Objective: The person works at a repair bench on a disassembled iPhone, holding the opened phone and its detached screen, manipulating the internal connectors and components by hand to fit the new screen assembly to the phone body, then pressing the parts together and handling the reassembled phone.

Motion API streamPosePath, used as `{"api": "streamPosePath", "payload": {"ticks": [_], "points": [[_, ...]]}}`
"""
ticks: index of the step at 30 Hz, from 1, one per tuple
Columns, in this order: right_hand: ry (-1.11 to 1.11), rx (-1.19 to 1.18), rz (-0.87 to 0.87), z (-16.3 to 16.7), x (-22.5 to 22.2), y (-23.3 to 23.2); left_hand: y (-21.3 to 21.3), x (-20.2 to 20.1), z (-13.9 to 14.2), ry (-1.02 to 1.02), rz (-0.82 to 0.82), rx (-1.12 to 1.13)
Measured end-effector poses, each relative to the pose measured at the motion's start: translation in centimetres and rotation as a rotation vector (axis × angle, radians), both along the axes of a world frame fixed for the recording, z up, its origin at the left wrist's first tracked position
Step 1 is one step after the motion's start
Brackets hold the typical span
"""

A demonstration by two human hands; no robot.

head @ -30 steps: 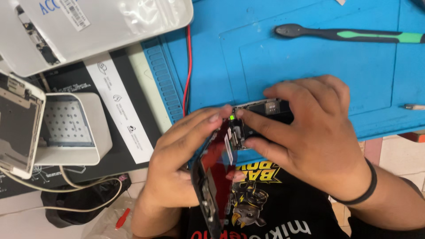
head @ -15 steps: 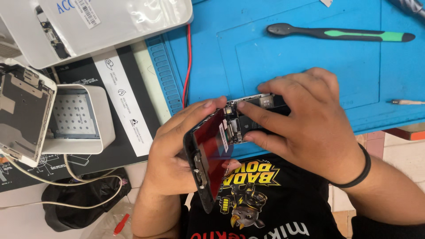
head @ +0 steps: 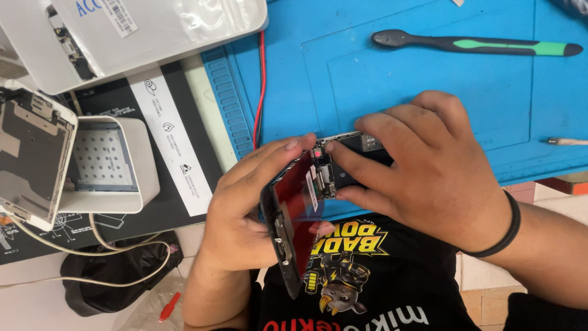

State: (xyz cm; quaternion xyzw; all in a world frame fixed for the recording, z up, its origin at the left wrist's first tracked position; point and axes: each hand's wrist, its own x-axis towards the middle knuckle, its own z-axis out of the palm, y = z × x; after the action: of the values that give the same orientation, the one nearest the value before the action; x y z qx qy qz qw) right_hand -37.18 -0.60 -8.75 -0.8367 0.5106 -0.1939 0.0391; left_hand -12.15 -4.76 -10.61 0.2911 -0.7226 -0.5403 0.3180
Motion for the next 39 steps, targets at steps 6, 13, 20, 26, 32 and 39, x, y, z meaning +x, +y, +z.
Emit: {"api": "streamPosePath", "payload": {"ticks": [6, 13, 20, 26, 32, 39], "points": [[-0.136, 0.007, -0.106, 0.3, 1.2, 0.6, 0.1, 0.0, -0.2, -0.025, 0.007, -0.032], [-0.155, -0.025, -0.131, -1.5, 2.1, 3.2, 0.2, 0.0, -0.3, -0.013, -0.013, 0.043], [-0.201, 0.045, -0.181, -1.9, 1.8, 3.7, 0.3, -0.1, -0.2, -0.030, -0.005, -0.001], [-0.215, 0.065, -0.202, -1.7, 1.9, 3.5, 0.3, -0.1, -0.2, -0.030, -0.004, -0.007], [-0.207, 0.061, -0.209, -2.1, 2.2, 3.6, 0.4, -0.2, -0.2, -0.033, 0.010, 0.014], [-0.221, 0.095, -0.225, -2.0, 2.2, 3.1, 0.4, 0.0, -0.2, -0.095, 0.023, 0.012]]}}
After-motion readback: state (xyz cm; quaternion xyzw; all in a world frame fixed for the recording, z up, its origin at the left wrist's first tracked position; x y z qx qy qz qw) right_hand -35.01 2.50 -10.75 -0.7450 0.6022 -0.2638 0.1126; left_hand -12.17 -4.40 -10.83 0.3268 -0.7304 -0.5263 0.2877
